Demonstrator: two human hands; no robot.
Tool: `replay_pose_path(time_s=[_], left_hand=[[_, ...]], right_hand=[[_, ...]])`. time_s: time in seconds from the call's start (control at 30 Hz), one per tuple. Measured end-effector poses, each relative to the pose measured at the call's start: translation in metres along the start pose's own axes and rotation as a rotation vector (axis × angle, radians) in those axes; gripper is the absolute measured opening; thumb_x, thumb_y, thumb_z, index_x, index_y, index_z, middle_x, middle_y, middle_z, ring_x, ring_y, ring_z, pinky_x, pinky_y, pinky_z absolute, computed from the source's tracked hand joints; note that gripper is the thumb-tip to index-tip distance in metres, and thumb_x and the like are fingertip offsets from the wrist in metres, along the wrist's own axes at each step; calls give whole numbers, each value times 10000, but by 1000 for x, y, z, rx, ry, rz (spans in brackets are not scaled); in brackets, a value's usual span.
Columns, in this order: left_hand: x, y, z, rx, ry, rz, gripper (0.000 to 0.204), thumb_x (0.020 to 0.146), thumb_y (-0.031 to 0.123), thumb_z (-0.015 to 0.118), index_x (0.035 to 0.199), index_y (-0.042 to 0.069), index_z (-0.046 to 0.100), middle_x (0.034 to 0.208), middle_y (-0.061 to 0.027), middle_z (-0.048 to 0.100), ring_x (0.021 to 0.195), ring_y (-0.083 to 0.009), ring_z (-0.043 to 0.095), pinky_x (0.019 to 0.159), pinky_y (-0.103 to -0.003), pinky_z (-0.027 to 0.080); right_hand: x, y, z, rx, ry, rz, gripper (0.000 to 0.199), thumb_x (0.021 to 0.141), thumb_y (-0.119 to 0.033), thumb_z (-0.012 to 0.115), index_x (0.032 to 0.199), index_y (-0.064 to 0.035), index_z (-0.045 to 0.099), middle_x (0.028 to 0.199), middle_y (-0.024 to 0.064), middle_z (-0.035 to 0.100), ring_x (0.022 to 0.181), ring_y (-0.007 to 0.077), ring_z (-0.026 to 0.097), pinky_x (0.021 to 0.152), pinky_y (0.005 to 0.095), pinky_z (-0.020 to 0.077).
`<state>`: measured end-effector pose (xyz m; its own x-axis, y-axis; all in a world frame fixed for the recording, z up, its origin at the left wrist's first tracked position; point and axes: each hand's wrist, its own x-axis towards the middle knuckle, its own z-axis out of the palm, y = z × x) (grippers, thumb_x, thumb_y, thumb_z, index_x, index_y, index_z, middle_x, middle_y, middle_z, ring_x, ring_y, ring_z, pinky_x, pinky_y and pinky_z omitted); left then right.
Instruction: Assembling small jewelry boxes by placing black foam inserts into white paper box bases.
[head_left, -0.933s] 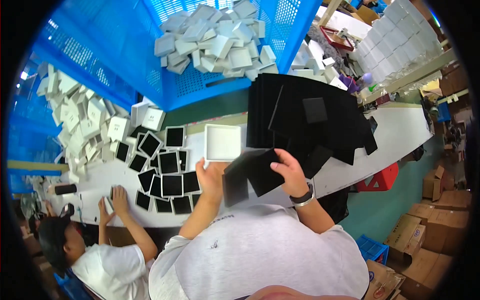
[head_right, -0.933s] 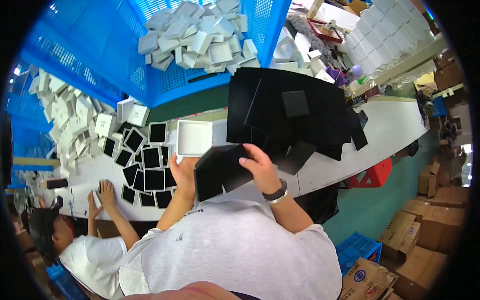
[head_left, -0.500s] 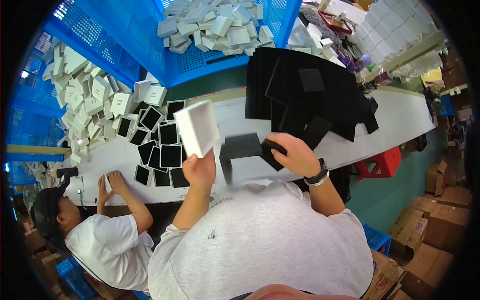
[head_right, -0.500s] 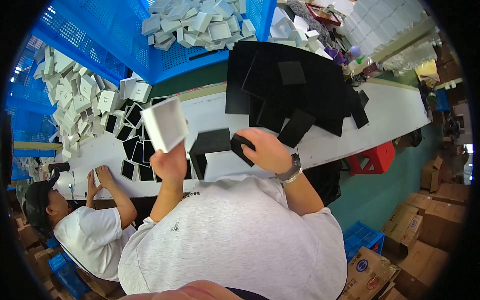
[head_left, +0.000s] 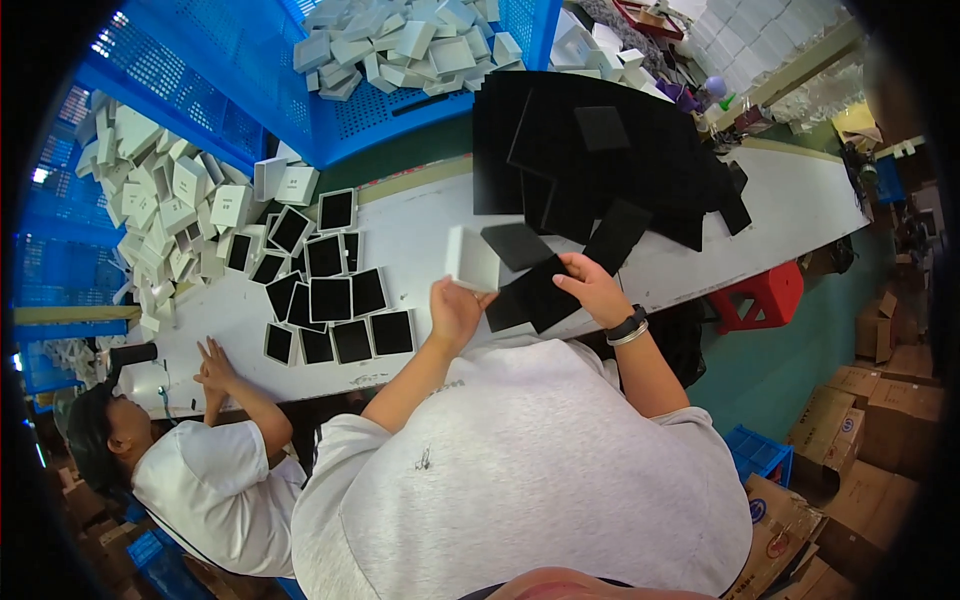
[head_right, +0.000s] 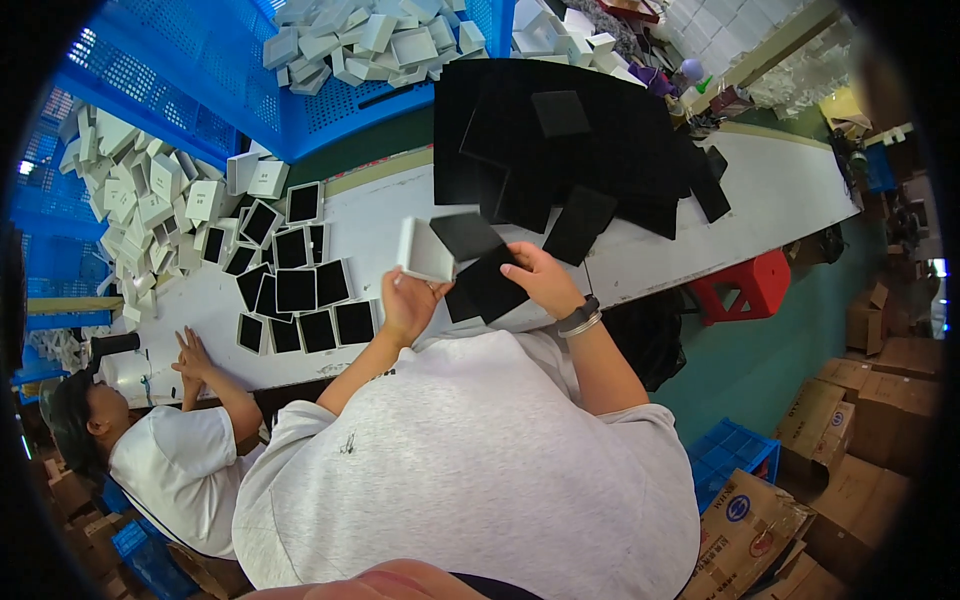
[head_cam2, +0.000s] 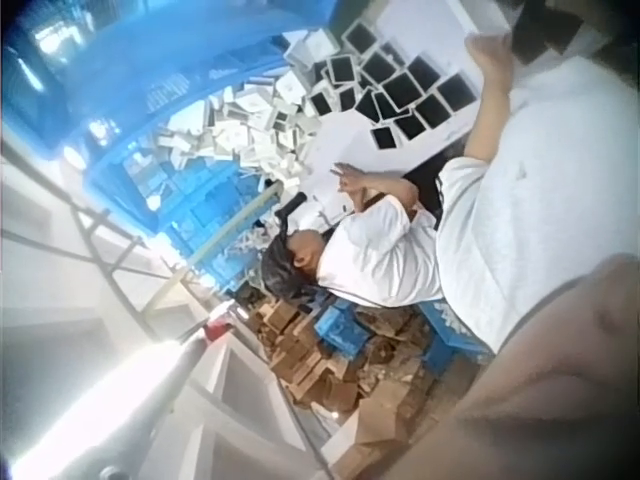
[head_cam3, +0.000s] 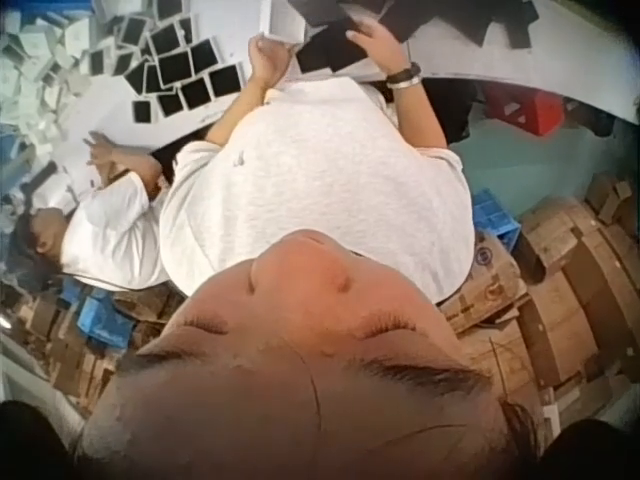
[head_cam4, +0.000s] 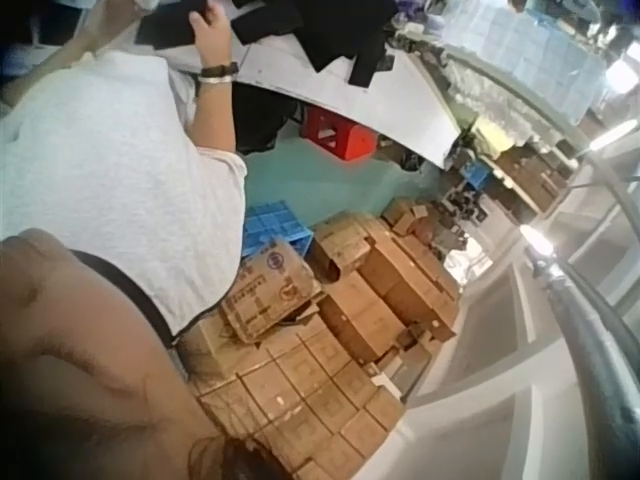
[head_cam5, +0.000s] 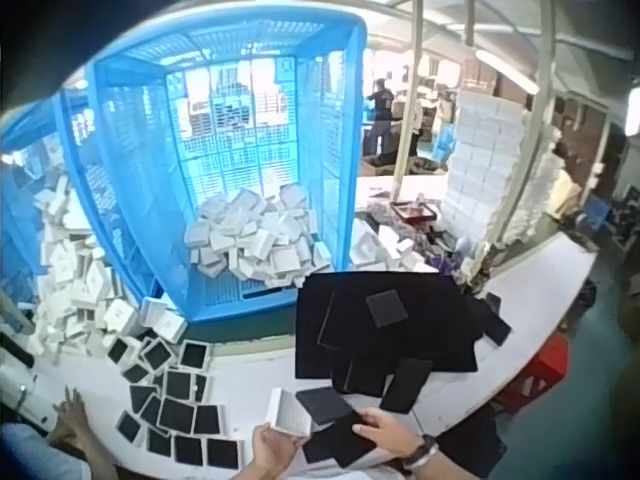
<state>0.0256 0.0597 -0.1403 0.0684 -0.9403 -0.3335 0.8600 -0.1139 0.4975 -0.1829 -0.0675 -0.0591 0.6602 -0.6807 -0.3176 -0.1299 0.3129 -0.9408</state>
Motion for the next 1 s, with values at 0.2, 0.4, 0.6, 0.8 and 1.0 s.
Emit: replay_pose_path(time_s=[0.2,0.4,0.6,0.8,1.0], left_hand=[[-42,60,84,-290,-103,269,676,841,512,376,1367,88,387,1368,-135,448,1217,-306,473,987,-526,387],[-63,64,103,127,-196,464,756,809,558,375,1434,137,316,1431,-132,379,1261,-367,427,1029,-611,303],[-63,69,95,91,-98,515,813,785,565,391,1440,96,281,1374,-196,415,1218,-408,465,1043,-525,350],[-74,47,77,241,-219,292,901,724,583,472,1420,44,284,1335,-236,425,1120,-422,510,979,-491,406],[-82,43,111,-231,-569,194,814,769,478,460,1419,18,290,1352,-234,416,1196,-400,476,1014,-519,372]], right_hand=[[-9,-29,29,-689,124,-214,304,806,-138,587,1084,-17,576,884,164,655,867,335,628,765,370,494],[-15,-52,44,-786,27,-358,312,804,-93,593,1099,6,569,1004,150,631,895,299,608,778,335,483],[-15,-57,50,-859,-452,-344,267,796,-102,622,1058,-53,611,924,117,602,871,284,588,770,360,478],[-14,-54,38,-692,-711,-385,261,821,-130,650,1064,-47,607,951,105,610,890,279,588,780,352,477],[-4,-55,-26,-71,-571,-249,272,842,-109,644,1082,-9,565,982,78,598,879,186,587,777,307,480]])
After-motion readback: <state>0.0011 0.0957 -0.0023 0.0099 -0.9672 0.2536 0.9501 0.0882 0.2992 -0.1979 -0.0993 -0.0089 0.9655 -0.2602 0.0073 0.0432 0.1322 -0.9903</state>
